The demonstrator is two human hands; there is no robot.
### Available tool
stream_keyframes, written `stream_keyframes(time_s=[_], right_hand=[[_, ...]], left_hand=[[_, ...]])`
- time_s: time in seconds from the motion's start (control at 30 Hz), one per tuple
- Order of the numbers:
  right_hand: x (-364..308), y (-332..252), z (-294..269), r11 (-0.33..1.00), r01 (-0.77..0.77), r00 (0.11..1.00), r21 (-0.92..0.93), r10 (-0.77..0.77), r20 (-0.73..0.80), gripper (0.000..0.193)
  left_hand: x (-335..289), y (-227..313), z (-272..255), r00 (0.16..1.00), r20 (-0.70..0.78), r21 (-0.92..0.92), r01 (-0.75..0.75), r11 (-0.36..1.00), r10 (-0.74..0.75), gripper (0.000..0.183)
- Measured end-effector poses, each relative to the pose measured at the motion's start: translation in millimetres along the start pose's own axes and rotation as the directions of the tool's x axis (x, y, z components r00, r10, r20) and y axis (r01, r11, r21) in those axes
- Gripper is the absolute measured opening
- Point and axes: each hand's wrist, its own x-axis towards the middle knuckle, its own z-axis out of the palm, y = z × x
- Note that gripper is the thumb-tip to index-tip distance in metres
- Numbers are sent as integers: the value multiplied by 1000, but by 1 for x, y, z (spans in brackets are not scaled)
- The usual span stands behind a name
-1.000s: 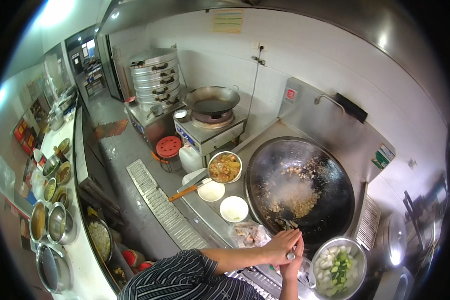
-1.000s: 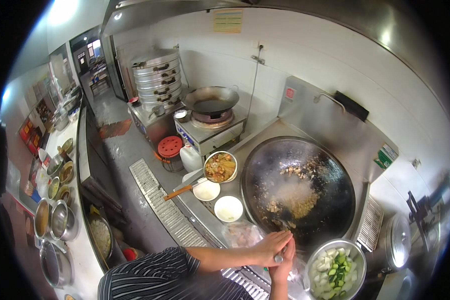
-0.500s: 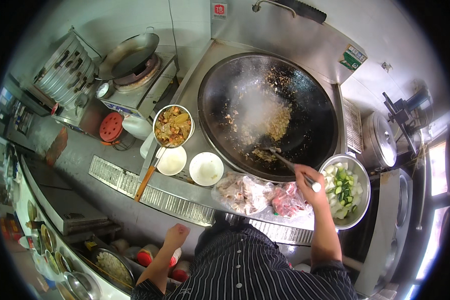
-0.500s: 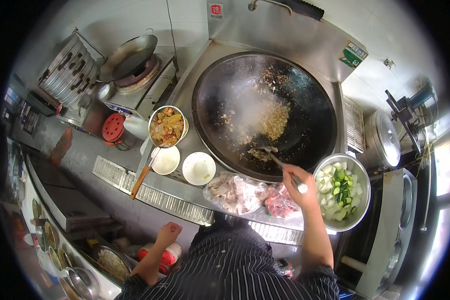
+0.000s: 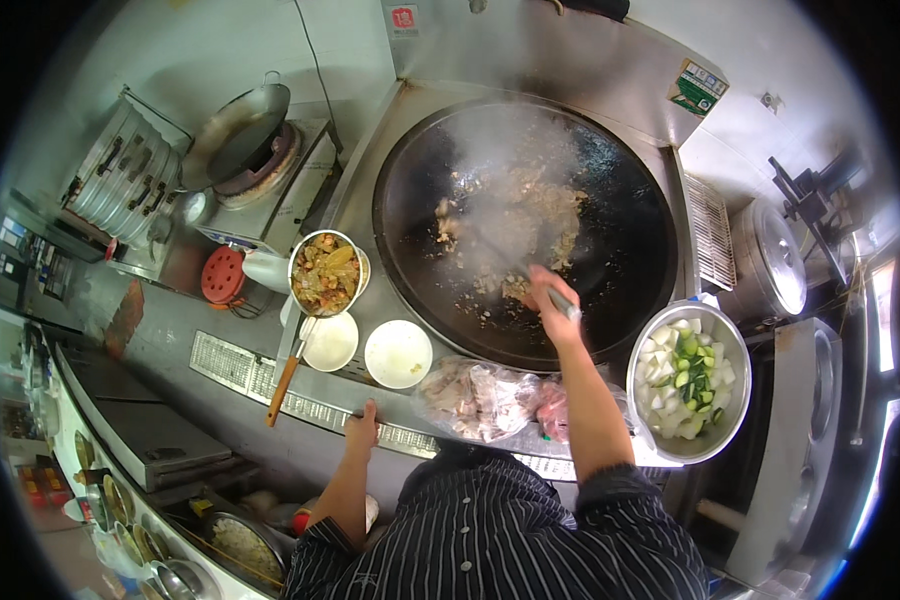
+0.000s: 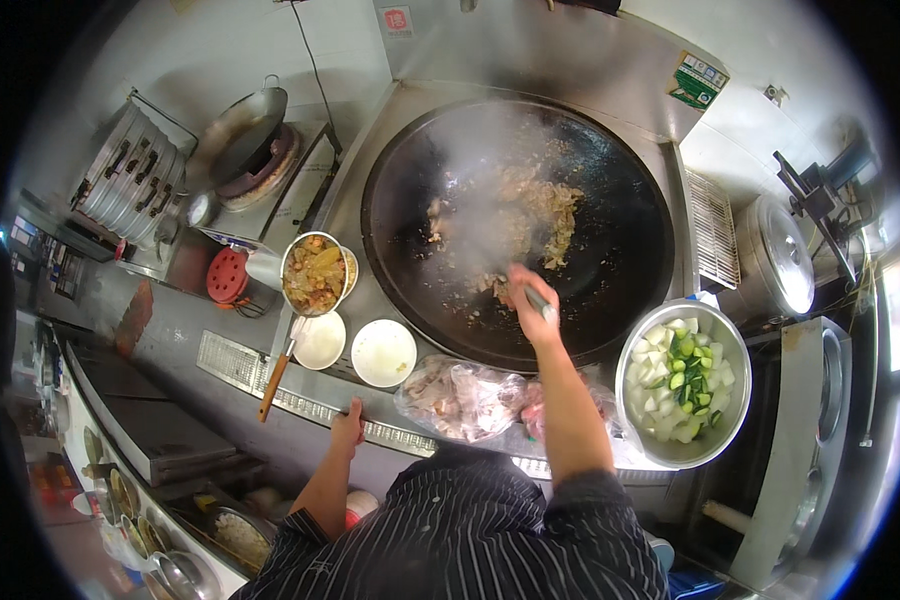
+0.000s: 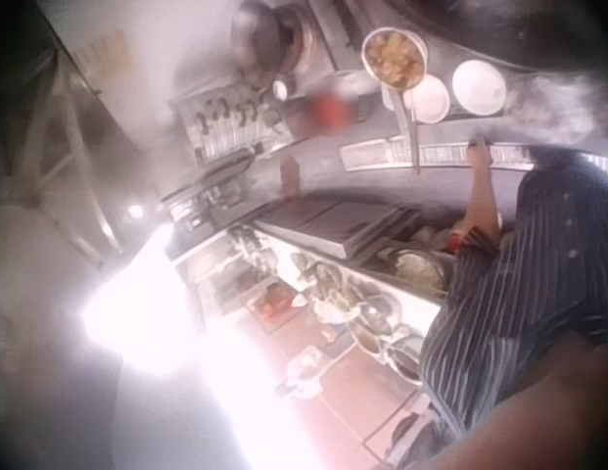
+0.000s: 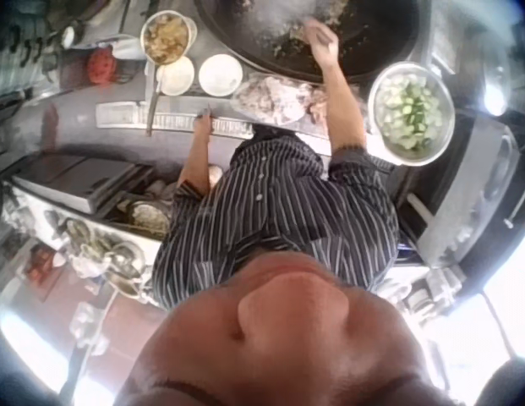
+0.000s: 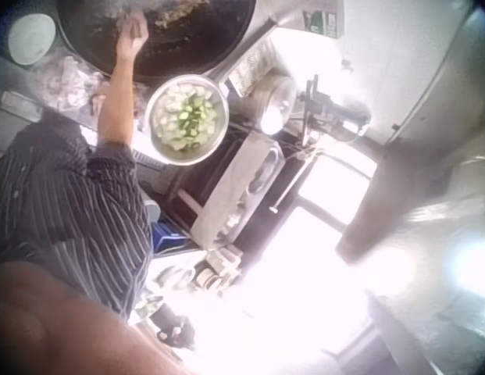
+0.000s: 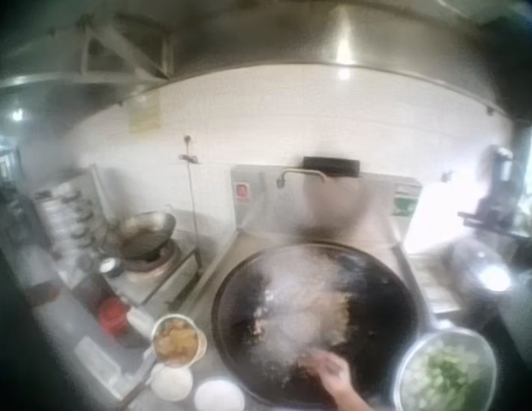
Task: The person stir-fries minced meat in a large wok using a metal spatula. They add the meat from a plastic bag and continuously stir the contents over high heat in a commercial kitchen.
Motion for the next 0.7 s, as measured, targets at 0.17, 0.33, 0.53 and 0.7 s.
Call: stream_keyframes(time_s=[0.17,0.33,0.53,0.7], right_hand=[[-60,-109,-129,994,-9,989,-109,25,145,11],[51,-47,-139,856,263,959,-445,-182,217,15],[157,37,-54,950,290,925,-111,-308,-222,12],[68,-5,-45,1000,9,995,25,-12,102,12]], left_hand=[[0,-2,9,998,-61,22,17,1000,-15,63],[1,1,5,997,-61,87,51,995,-45,67],[11,-11,10,905,-315,407,-143,902,286,81],[16,-7,58,736,-653,46,-195,980,177,91]])
